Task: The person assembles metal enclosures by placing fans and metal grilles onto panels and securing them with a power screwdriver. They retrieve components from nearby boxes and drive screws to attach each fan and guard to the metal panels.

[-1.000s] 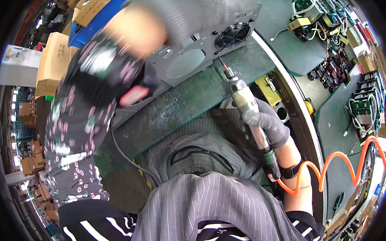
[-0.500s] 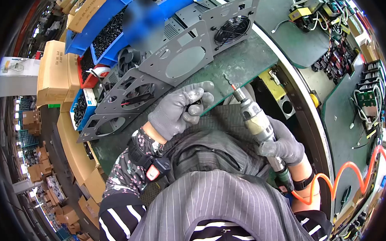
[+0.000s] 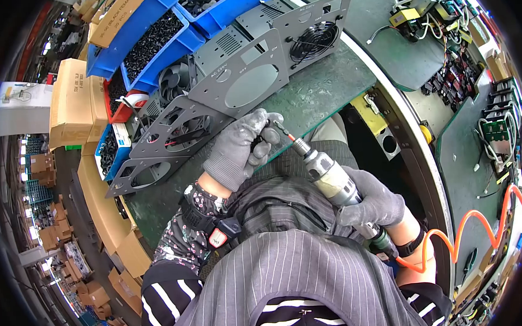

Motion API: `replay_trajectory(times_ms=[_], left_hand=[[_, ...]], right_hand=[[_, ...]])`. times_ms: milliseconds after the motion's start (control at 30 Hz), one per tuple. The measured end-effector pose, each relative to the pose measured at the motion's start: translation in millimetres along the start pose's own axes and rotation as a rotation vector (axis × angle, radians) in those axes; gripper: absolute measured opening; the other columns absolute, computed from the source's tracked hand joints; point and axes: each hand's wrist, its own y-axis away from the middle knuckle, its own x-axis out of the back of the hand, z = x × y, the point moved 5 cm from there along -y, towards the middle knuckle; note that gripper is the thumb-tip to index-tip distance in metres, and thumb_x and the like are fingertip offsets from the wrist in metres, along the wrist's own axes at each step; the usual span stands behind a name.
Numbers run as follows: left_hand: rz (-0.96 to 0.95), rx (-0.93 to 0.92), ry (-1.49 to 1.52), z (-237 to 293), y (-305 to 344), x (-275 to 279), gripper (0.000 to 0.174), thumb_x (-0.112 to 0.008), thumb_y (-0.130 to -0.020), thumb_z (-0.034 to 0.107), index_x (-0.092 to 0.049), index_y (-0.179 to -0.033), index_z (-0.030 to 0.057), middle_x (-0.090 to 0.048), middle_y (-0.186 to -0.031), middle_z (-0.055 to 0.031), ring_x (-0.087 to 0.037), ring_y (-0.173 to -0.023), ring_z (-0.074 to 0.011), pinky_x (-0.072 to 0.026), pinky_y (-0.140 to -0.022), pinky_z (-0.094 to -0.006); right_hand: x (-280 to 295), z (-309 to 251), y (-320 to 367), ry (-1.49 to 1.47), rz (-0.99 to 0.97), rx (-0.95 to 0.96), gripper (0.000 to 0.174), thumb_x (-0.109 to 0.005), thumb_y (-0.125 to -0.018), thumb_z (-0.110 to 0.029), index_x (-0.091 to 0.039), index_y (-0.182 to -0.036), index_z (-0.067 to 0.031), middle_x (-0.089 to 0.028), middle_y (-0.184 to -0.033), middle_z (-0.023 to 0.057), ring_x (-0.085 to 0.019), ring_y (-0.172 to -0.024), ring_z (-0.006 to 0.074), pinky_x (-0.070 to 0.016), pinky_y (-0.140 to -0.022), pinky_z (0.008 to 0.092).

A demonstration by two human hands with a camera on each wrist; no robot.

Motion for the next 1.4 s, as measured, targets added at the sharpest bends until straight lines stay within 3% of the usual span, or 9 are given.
replay_trajectory(times_ms=[367, 633, 700, 933, 1000, 1167, 1233, 1267, 1400], left_hand=[[0.078, -0.117, -0.162, 2, -2, -12, 0.032, -0.050, -0.095, 0.034, -0.058, -0.097, 0.0028, -0.052, -0.061, 0.0048, -0.037, -0.041, -0.0010, -0.0279, -0.036, -0.0163], [0.116, -0.138, -0.504, 10, -10, -13, 0.030, -0.054, -0.093, 0.034, -0.060, -0.095, 0.0050, -0.053, -0.059, 0.0042, -0.038, -0.041, -0.0023, -0.0292, -0.037, -0.0174], [-0.013, -0.088, -0.117, 1, -13, -15, 0.030, -0.055, -0.093, 0.035, -0.059, -0.095, 0.0048, -0.051, -0.061, 0.0029, -0.039, -0.044, -0.0037, -0.0320, -0.041, -0.0190], [0.026, -0.304, -0.288, -2, -13, -20, 0.034, -0.054, -0.093, 0.037, -0.058, -0.097, 0.0035, -0.051, -0.067, 0.0000, -0.040, -0.050, -0.0062, -0.0343, -0.046, -0.0204], [0.019, -0.322, -0.278, 1, -14, -23, 0.041, -0.051, -0.094, 0.042, -0.060, -0.102, 0.0032, -0.051, -0.062, 0.0047, -0.041, -0.048, -0.0028, -0.0326, -0.043, -0.0156], [-0.027, -0.133, 0.074, 6, -18, -40, 0.067, -0.035, -0.092, 0.060, -0.054, -0.111, -0.0020, -0.038, -0.060, 0.0054, -0.033, -0.050, -0.0063, -0.0295, -0.047, -0.0198], [0.039, 0.052, -0.489, 14, -6, -34, 0.061, -0.036, -0.095, 0.053, -0.054, -0.112, -0.0029, -0.037, -0.059, 0.0058, -0.032, -0.050, -0.0056, -0.0276, -0.047, -0.0202], [-0.149, -0.048, -0.741, 25, 7, -42, 0.053, -0.036, -0.097, 0.045, -0.055, -0.111, -0.0030, -0.036, -0.059, 0.0063, -0.030, -0.050, -0.0044, -0.0261, -0.046, -0.0209], [-0.138, -0.659, -1.196, 114, 48, -104, 0.035, -0.059, -0.091, 0.033, -0.063, -0.103, -0.0001, -0.064, -0.085, 0.0002, -0.054, -0.071, -0.0062, -0.0461, -0.063, -0.0216]], right_hand=[[1, 3, 2, -0.019, -0.020, -0.020, 0.071, -0.081, -0.063, -0.034, -0.049, -0.117, 0.0004, -0.053, -0.094, 0.0020, -0.050, -0.083, 0.0113, -0.0437, -0.075, 0.0262], [10, -2, 3, 0.277, -0.002, 0.032, 0.061, -0.076, -0.066, -0.033, -0.051, -0.110, 0.0009, -0.056, -0.084, 0.0066, -0.054, -0.076, 0.0146, -0.0458, -0.071, 0.0299], [10, -2, 4, 0.245, 0.006, 0.049, 0.062, -0.076, -0.066, -0.033, -0.051, -0.110, 0.0007, -0.057, -0.085, 0.0070, -0.054, -0.077, 0.0148, -0.0459, -0.071, 0.0300], [15, 3, 8, 0.112, -0.039, 0.082, 0.064, -0.077, -0.066, -0.032, -0.051, -0.115, 0.0005, -0.058, -0.088, 0.0080, -0.056, -0.080, 0.0161, -0.0462, -0.075, 0.0302], [16, -1, 8, 0.150, -0.020, 0.091, 0.064, -0.078, -0.066, -0.030, -0.050, -0.115, 0.0005, -0.058, -0.088, 0.0073, -0.056, -0.080, 0.0156, -0.0462, -0.075, 0.0299], [32, -16, 12, 0.121, 0.092, 0.109, 0.062, -0.079, -0.066, -0.027, -0.052, -0.114, 0.0007, -0.057, -0.089, 0.0039, -0.054, -0.079, 0.0127, -0.0458, -0.075, 0.0278], [49, -24, 13, 0.083, 0.211, 0.174, 0.063, -0.080, -0.065, -0.028, -0.052, -0.114, 0.0005, -0.057, -0.090, 0.0026, -0.052, -0.082, 0.0113, -0.0450, -0.077, 0.0271], [60, -30, 15, 0.169, 0.271, 0.084, 0.063, -0.080, -0.066, -0.029, -0.053, -0.114, 0.0000, -0.057, -0.092, 0.0023, -0.050, -0.085, 0.0106, -0.0440, -0.079, 0.0267], [87, -42, 5, 0.345, 0.351, 0.113, 0.050, -0.075, -0.070, -0.031, -0.056, -0.104, 0.0000, -0.056, -0.087, 0.0027, -0.050, -0.080, 0.0119, -0.0427, -0.074, 0.0266]])
